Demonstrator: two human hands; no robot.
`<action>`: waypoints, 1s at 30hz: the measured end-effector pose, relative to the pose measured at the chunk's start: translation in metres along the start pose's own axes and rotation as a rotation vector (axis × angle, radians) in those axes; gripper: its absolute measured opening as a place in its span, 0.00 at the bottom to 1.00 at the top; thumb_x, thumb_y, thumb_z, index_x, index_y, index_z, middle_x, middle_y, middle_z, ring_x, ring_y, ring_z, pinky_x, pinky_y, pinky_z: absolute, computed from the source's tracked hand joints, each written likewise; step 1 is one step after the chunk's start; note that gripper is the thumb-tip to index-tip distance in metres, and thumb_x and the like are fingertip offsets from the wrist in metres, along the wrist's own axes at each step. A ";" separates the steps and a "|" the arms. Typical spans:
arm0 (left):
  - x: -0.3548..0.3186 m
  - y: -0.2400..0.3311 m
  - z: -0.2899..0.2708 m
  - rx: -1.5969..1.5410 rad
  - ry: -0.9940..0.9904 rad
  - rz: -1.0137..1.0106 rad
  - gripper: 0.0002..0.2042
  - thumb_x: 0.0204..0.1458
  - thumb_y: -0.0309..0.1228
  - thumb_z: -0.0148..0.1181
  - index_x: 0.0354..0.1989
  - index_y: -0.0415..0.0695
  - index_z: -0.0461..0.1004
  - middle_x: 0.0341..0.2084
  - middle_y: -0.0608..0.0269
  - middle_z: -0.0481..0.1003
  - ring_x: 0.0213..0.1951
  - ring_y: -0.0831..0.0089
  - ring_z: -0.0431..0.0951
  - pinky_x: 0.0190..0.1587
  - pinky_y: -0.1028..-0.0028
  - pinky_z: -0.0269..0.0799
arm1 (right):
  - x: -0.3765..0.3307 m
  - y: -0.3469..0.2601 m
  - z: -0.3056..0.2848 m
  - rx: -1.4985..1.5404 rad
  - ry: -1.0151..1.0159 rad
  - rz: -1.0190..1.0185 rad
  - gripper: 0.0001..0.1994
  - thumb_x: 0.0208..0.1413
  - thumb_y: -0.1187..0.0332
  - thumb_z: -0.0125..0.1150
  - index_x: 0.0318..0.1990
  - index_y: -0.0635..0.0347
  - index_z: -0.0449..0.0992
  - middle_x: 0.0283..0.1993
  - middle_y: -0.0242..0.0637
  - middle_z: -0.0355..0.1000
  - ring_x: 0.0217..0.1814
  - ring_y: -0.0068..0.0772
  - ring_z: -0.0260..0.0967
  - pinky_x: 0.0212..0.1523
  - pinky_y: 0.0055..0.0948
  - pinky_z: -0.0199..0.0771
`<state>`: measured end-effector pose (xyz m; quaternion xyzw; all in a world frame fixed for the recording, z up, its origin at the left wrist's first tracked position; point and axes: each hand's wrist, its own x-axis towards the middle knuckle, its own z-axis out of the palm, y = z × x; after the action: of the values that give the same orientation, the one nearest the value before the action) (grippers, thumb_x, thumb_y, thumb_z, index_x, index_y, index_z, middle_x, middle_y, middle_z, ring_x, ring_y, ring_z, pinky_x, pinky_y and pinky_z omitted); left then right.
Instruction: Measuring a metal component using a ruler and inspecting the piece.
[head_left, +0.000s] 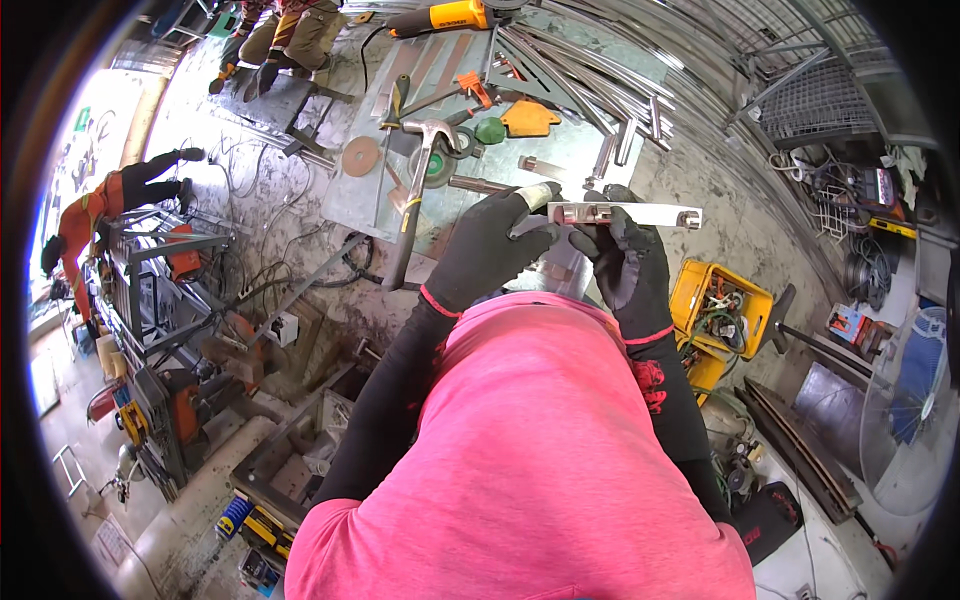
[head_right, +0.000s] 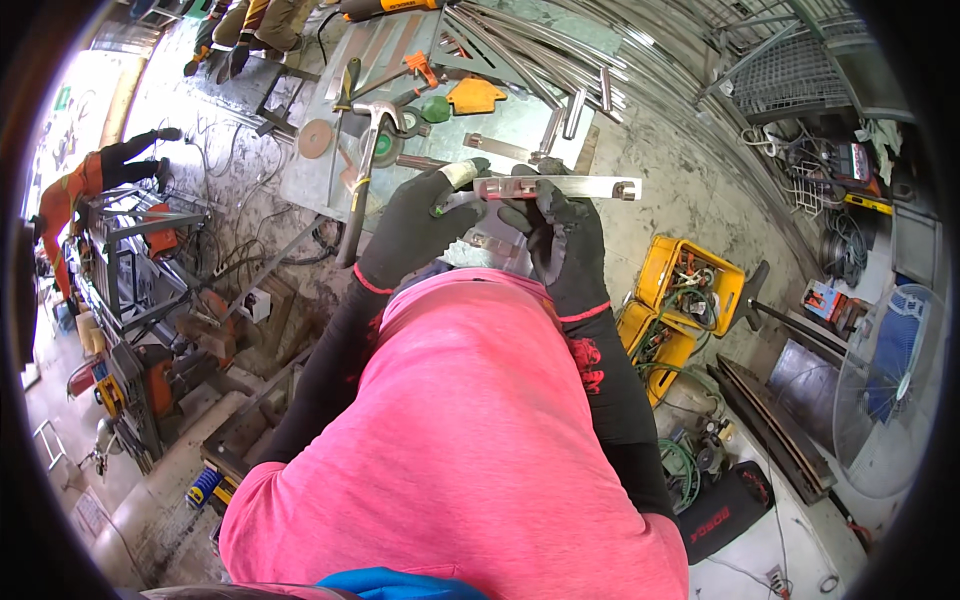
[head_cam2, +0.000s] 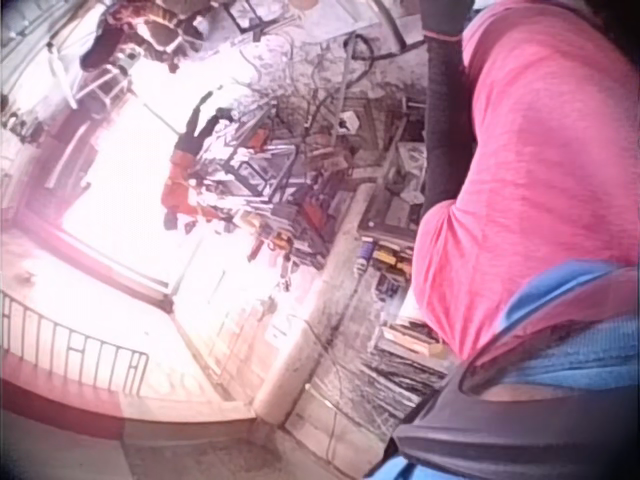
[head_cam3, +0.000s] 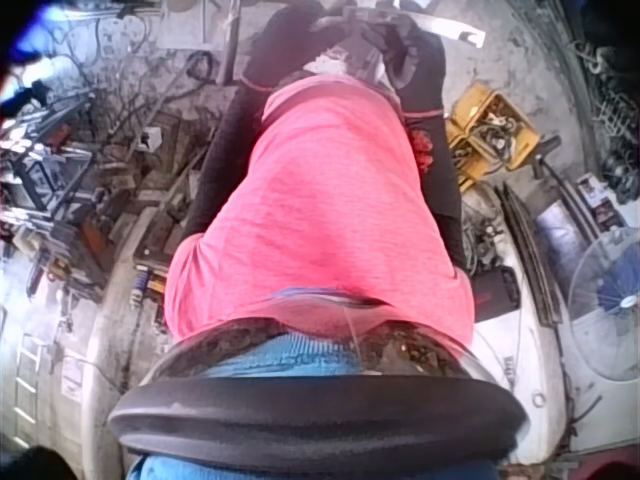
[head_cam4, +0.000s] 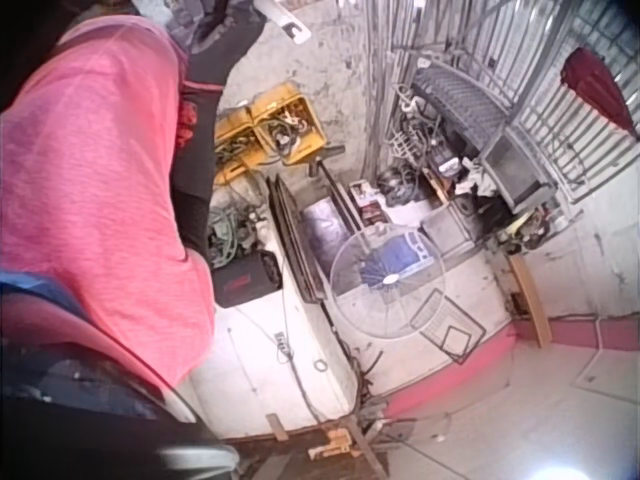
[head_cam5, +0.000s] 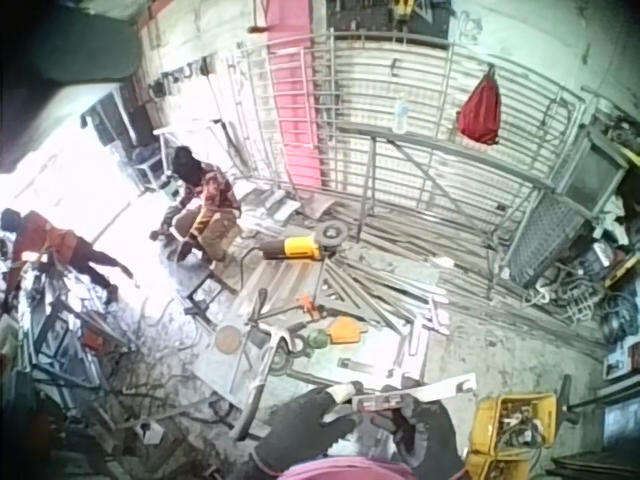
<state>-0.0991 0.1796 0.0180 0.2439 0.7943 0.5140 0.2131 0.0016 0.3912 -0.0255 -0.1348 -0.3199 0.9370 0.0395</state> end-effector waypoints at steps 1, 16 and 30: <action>0.001 0.000 0.000 -0.014 -0.001 0.000 0.26 0.61 0.31 0.71 0.68 0.41 0.77 0.46 0.53 0.84 0.45 0.70 0.84 0.48 0.68 0.80 | 0.000 0.000 0.001 -0.022 0.007 0.002 0.24 0.68 0.60 0.66 0.66 0.61 0.74 0.59 0.40 0.80 0.62 0.47 0.80 0.60 0.46 0.83; 0.007 -0.004 -0.004 0.077 0.003 -0.047 0.23 0.63 0.31 0.67 0.66 0.41 0.77 0.42 0.55 0.85 0.40 0.73 0.82 0.45 0.68 0.79 | -0.003 -0.009 0.013 0.038 -0.014 0.040 0.32 0.64 0.70 0.64 0.75 0.64 0.63 0.69 0.50 0.73 0.70 0.55 0.74 0.69 0.53 0.77; 0.005 0.004 -0.009 0.052 0.015 -0.036 0.22 0.62 0.29 0.67 0.65 0.41 0.79 0.43 0.53 0.85 0.41 0.70 0.83 0.47 0.68 0.79 | -0.002 -0.007 0.015 -0.005 -0.020 0.029 0.25 0.68 0.69 0.64 0.68 0.71 0.70 0.62 0.48 0.78 0.64 0.46 0.79 0.66 0.47 0.81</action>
<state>-0.1083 0.1777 0.0249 0.2312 0.8132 0.4910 0.2101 -0.0009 0.3878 -0.0093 -0.1301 -0.3209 0.9379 0.0226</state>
